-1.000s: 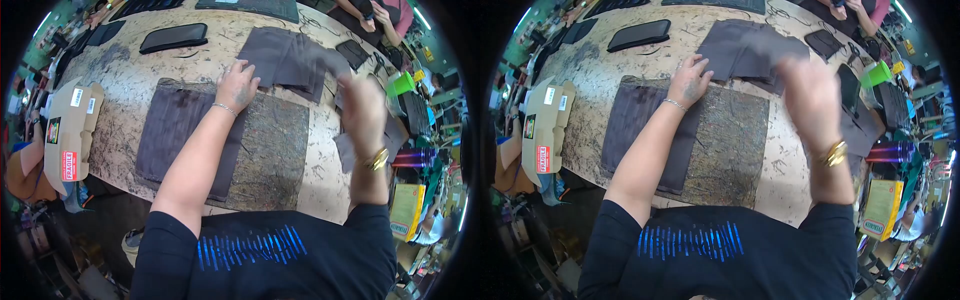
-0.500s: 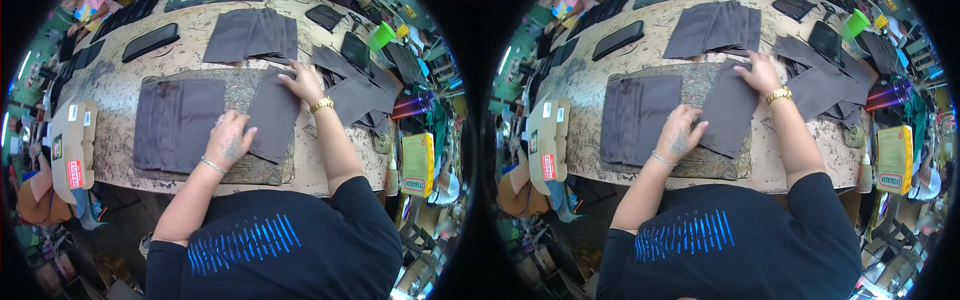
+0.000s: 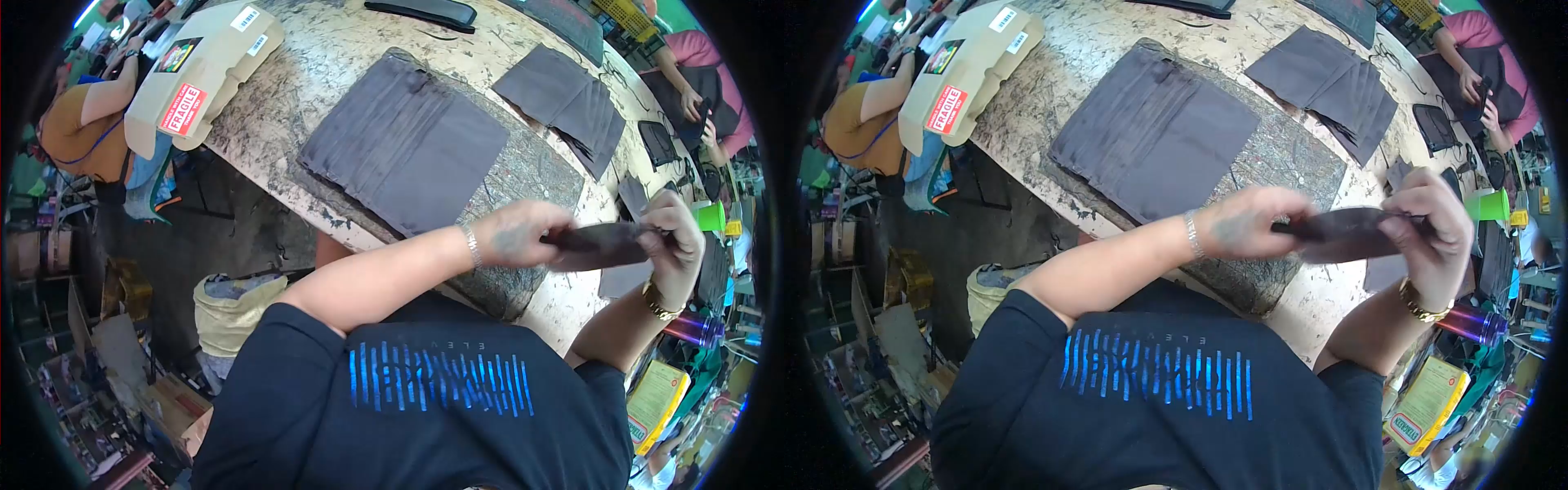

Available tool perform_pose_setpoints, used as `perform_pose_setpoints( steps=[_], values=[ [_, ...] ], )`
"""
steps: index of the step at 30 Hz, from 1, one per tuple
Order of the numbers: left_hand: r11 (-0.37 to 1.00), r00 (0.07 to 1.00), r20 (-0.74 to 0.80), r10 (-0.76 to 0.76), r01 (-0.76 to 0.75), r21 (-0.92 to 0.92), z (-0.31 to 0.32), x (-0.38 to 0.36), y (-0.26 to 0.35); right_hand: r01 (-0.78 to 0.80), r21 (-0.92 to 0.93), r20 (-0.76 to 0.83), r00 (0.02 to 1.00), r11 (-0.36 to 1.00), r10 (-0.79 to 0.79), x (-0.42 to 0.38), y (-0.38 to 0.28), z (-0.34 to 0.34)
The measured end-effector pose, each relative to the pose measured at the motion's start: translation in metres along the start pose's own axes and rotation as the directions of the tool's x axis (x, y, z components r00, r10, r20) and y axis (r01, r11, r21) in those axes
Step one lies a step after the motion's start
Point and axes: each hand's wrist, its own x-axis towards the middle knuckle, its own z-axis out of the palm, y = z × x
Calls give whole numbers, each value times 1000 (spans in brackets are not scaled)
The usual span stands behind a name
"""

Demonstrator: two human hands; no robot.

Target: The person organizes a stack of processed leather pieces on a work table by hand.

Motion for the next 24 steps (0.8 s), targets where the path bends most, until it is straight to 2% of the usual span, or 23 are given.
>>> perform_pose_setpoints(
  steps=[1,3,4,7,8,9,10,11,13,14,15,16,17,19,20,21,23,24],
  values=[
    [981,990,-58,127,-117,156,1,-12,0,15,17,11,1000,1000,-15,3,3,-6],
    [918,933,-190,305,-235,318,-4,-38,4,53,100,-18,999,994,-51,10,20,-8],
    [920,936,-184,301,-234,314,-9,-48,6,58,232,-42,998,971,-50,15,24,-4],
    [952,934,-265,238,-170,256,-18,-66,15,177,323,-69,984,930,-163,31,31,13],
    [995,964,-264,-39,63,82,-19,-70,20,179,322,-68,984,930,-166,36,32,17],
    [950,926,-214,-312,300,-86,-19,-73,23,162,393,-153,982,905,-109,40,33,21],
    [972,939,-258,-229,204,-118,-17,-76,20,150,464,-231,972,873,-44,43,33,24],
    [972,937,-264,-229,204,-118,-16,-81,17,119,536,-273,961,836,39,47,33,25],
    [949,912,-260,-317,303,-90,-14,-98,17,33,476,-273,955,879,112,51,45,28],
    [932,897,-276,-344,290,-220,-14,-104,21,-21,554,-245,951,832,187,55,50,35],
    [931,898,-273,-345,290,-221,-14,-109,28,-34,619,-179,966,785,184,61,61,43],
    [889,859,-343,-381,239,-390,-16,-113,35,-91,505,-231,944,859,236,67,75,57],
    [824,811,-401,-427,167,-541,-19,-117,39,-233,580,-151,911,781,383,71,81,73],
    [794,680,-444,-584,363,-487,-34,-122,34,-371,337,-211,866,865,454,81,104,114],
    [808,630,-505,-589,454,-376,-41,-124,21,-502,251,-172,818,827,549,83,111,134],
    [797,578,-569,-585,539,-272,-45,-125,12,-501,152,-178,834,852,522,80,129,156],
    [768,530,-643,-552,624,-145,-52,-132,-14,-559,26,-225,805,829,549,72,144,187],
    [768,531,-643,-552,624,-144,-52,-135,-23,-541,-26,-248,818,841,518,66,150,197]
  ],
)
